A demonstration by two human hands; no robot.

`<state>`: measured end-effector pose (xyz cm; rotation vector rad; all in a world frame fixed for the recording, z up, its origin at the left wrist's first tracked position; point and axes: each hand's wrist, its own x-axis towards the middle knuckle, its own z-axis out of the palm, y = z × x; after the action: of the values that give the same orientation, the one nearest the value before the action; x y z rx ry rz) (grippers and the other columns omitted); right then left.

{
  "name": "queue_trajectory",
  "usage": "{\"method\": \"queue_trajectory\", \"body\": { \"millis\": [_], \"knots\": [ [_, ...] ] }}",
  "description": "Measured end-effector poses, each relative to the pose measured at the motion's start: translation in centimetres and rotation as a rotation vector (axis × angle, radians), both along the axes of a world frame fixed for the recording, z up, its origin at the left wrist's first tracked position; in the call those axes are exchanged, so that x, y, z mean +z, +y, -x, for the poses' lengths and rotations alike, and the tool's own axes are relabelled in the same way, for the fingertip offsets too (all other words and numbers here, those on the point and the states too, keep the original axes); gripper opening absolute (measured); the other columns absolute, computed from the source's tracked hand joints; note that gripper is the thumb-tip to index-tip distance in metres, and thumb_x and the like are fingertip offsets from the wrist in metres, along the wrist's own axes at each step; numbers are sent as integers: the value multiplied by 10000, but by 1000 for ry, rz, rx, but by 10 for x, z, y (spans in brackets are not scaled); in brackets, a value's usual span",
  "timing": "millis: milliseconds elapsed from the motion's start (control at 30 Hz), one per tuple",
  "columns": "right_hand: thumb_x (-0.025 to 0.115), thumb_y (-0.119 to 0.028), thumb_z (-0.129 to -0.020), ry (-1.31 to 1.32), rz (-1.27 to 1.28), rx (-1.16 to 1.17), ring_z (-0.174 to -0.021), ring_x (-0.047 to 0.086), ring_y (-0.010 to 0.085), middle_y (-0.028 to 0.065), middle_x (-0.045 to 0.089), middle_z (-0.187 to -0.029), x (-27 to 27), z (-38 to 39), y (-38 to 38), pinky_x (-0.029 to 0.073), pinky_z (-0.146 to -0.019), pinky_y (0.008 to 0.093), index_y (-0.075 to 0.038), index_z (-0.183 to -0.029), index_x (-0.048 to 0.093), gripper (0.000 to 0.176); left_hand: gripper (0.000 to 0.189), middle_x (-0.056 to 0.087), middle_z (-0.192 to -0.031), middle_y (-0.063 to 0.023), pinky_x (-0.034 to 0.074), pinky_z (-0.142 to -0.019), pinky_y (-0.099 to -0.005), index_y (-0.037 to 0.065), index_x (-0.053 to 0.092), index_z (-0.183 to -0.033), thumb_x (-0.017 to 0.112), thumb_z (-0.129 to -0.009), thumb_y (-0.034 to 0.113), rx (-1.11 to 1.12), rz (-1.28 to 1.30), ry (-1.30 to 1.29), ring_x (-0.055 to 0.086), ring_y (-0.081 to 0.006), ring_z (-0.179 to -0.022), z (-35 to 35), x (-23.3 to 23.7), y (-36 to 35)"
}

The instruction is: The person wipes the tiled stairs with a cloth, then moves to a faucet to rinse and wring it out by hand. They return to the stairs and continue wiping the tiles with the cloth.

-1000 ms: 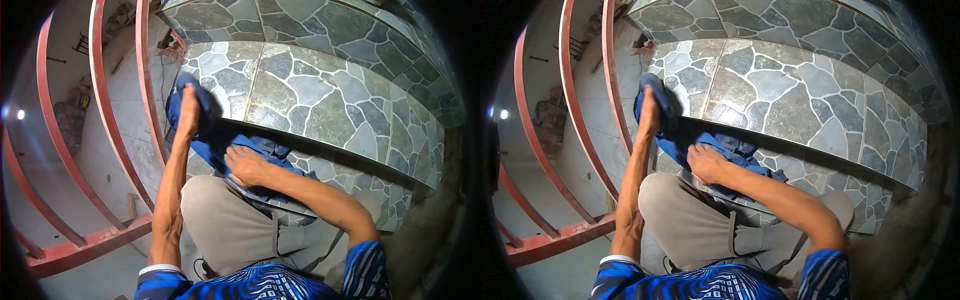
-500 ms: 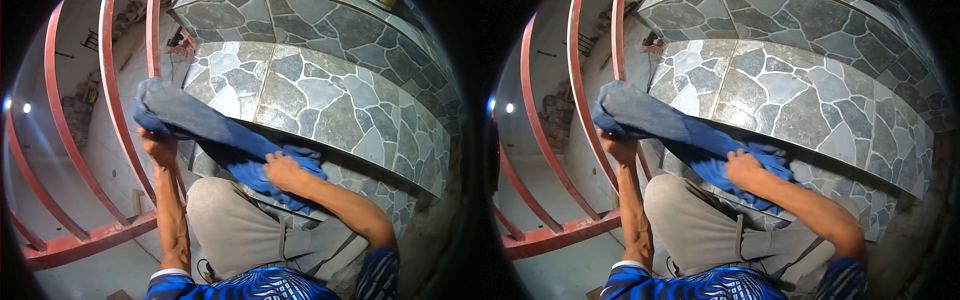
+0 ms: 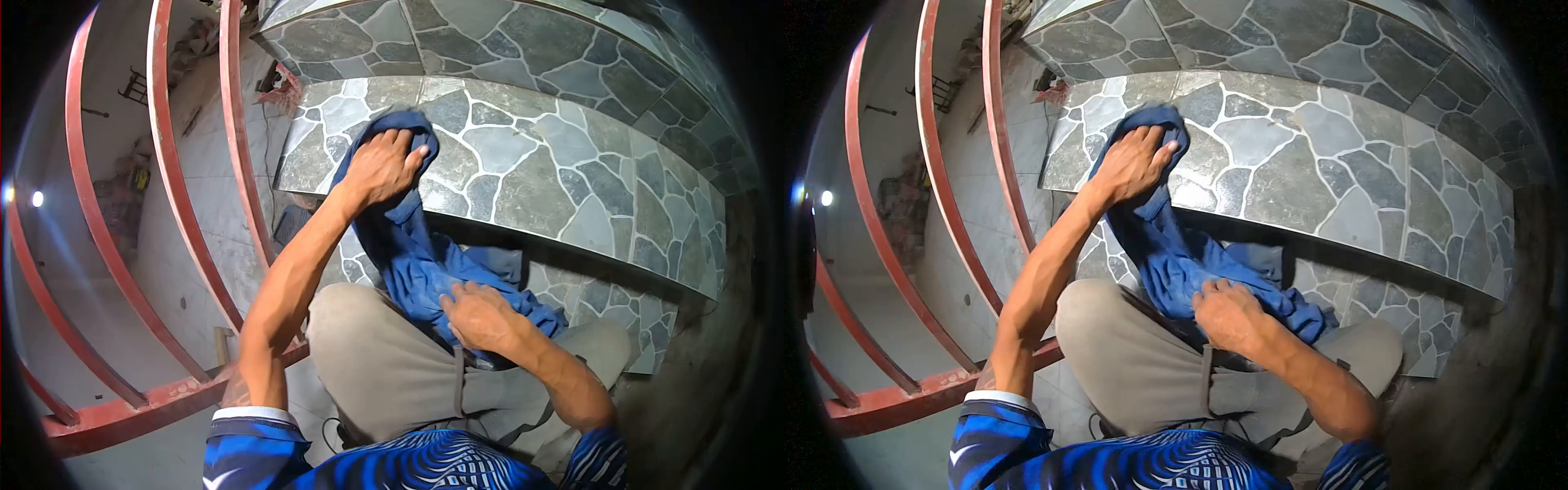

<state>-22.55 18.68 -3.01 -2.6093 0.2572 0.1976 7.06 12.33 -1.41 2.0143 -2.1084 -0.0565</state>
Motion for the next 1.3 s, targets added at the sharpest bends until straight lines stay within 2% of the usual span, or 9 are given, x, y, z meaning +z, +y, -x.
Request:
{"method": "queue_trajectory", "body": {
  "millis": [100, 133, 167, 333, 500, 667, 800, 967, 1300],
  "knots": [
    [738, -182, -815, -83, -118, -38, -897, 658, 340, 178, 638, -1002, 20, 11, -25, 553, -758, 444, -3, -1072, 648, 326, 363, 585, -999, -238, 478, -837, -485, -46, 539, -1179, 497, -1034, 284, -8, -90, 7, 576, -425, -944, 10, 4, 58],
    [732, -194, -831, -150, -148, -83, -894, 658, 342, 176, 637, -996, 30, 13, -32, 552, -754, 442, -6, -1077, 647, 321, 330, 576, -969, -230, 479, -818, -476, -38, 545, -1150, 501, -1032, 268, -92, 83, 65, 576, -417, -935, 15, 7, 80],
    [726, -205, -848, -218, -178, -125, -891, 658, 344, 175, 635, -990, 40, 15, -39, 550, -750, 439, -9, -1083, 646, 316, 298, 563, -953, -223, 474, -796, -473, -28, 547, -1100, 498, -1034, 258, -21, -146, 68, 573, -410, -919, 12, 13, 94],
    [703, -245, -885, -599, -155, -403, -855, 647, 391, 189, 628, -950, 52, 12, -82, 534, -726, 448, 2, -1063, 655, 308, 328, 590, -894, -202, 514, -774, -473, 8, 549, -972, 465, -1049, 315, 33, -112, 16, 613, -392, -875, 3, 2, 49],
    [735, -427, -856, -9, -88, -221, -876, 650, 396, 224, 639, -939, 14, 3, -55, 550, -765, 445, 32, -997, 655, 488, 328, 624, -925, -217, 492, -798, -487, -9, 589, -943, 437, -1044, 263, -127, 213, -119, 609, -413, -879, -49, -38, -80],
    [778, -445, -801, -89, 200, -234, -945, 662, 355, 220, 643, -1006, -66, -4, -1, 577, -754, 433, 118, -1161, 578, 698, 308, 591, -940, -220, 459, -821, -492, -15, 561, -1023, 427, -1055, 261, 5, 129, -43, 556, -425, -893, -14, -13, -51],
    [784, -357, -781, 9, 181, -27, -926, 669, 343, 231, 649, -1019, -75, -2, 14, 589, -735, 412, 129, -1162, 583, 650, 282, 569, -922, -208, 477, -813, -471, 6, 571, -1021, 497, -1031, 278, -117, -91, -5, 579, -391, -893, 4, 9, 31],
    [747, -161, -767, 175, -5, 40, -1054, 659, 392, 284, 644, -1156, -62, -6, 10, 586, -802, 442, 120, -1187, 627, 519, 274, 572, -926, -211, 466, -812, -470, -4, 551, -976, 452, -1046, 242, -66, 24, -41, 560, -413, -875, -17, -5, -28],
    [740, -152, -755, 179, -139, 49, -1001, 686, 389, 260, 668, -1103, -46, -1, -5, 575, -842, 450, 73, -1079, 679, 399, 313, 543, -964, -233, 447, -862, -474, -30, 532, -1070, 435, -1061, 268, -50, -167, 49, 548, -421, -962, -6, 8, 25]
  ]
}}
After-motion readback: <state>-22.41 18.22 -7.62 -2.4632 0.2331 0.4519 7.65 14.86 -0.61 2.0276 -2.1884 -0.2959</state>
